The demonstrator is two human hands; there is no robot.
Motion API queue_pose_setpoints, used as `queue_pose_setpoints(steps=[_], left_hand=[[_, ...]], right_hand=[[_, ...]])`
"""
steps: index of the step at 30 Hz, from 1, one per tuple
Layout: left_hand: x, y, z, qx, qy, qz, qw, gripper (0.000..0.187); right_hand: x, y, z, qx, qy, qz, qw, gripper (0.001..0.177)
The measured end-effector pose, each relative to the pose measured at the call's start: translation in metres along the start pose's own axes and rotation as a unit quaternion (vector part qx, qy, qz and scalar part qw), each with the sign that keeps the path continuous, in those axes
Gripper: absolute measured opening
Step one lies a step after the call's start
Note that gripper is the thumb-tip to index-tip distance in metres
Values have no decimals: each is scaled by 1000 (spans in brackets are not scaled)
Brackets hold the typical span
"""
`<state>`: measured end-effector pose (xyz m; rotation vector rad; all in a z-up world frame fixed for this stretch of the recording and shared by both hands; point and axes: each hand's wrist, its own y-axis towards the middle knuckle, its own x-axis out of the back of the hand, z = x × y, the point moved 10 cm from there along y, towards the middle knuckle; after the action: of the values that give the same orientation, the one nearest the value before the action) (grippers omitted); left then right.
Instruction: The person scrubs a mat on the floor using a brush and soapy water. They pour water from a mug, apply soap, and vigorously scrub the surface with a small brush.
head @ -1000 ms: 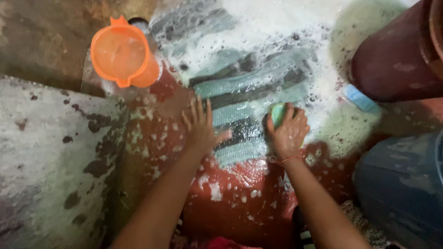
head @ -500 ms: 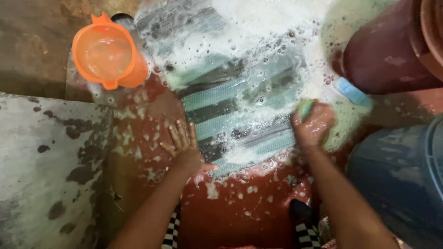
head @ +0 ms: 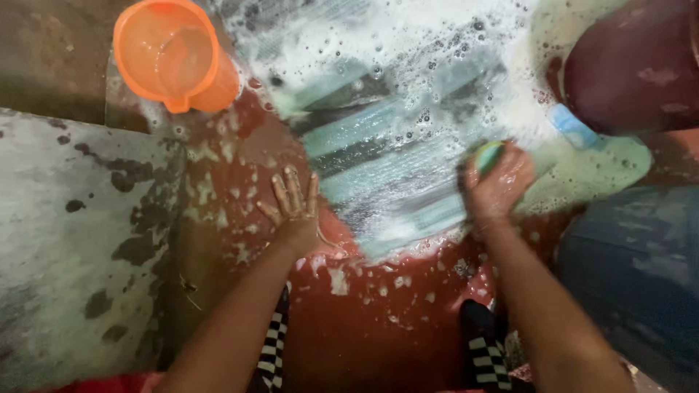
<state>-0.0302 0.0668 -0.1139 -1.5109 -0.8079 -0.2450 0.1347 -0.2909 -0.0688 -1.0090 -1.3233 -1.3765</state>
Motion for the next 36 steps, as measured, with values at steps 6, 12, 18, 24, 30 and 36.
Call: queue_pose_setpoints(steps=[6, 12, 18, 24, 30, 36], left_hand=[[7, 1, -6, -16, -29, -2, 999, 170], [2, 6, -48, -8, -22, -139, 990, 160], [9, 4, -48, -136, 66, -225, 963, 149], [26, 1, 24, -1, 111, -72, 991, 164], [21, 6, 21, 15, 85, 18, 996, 173], [23, 0, 19, 2, 74, -2, 997, 175]], right_hand=[[-6, -33, 105, 18, 93, 91, 991, 60], [48, -41, 155, 13, 201, 26, 979, 53], [62, -64, 191, 22, 265, 57, 962, 56], [23, -117, 264, 55, 282, 144, 947, 55], [7, -24, 69, 119, -126, -21, 985, 72], [-25, -36, 76, -4, 0, 75, 997, 73]])
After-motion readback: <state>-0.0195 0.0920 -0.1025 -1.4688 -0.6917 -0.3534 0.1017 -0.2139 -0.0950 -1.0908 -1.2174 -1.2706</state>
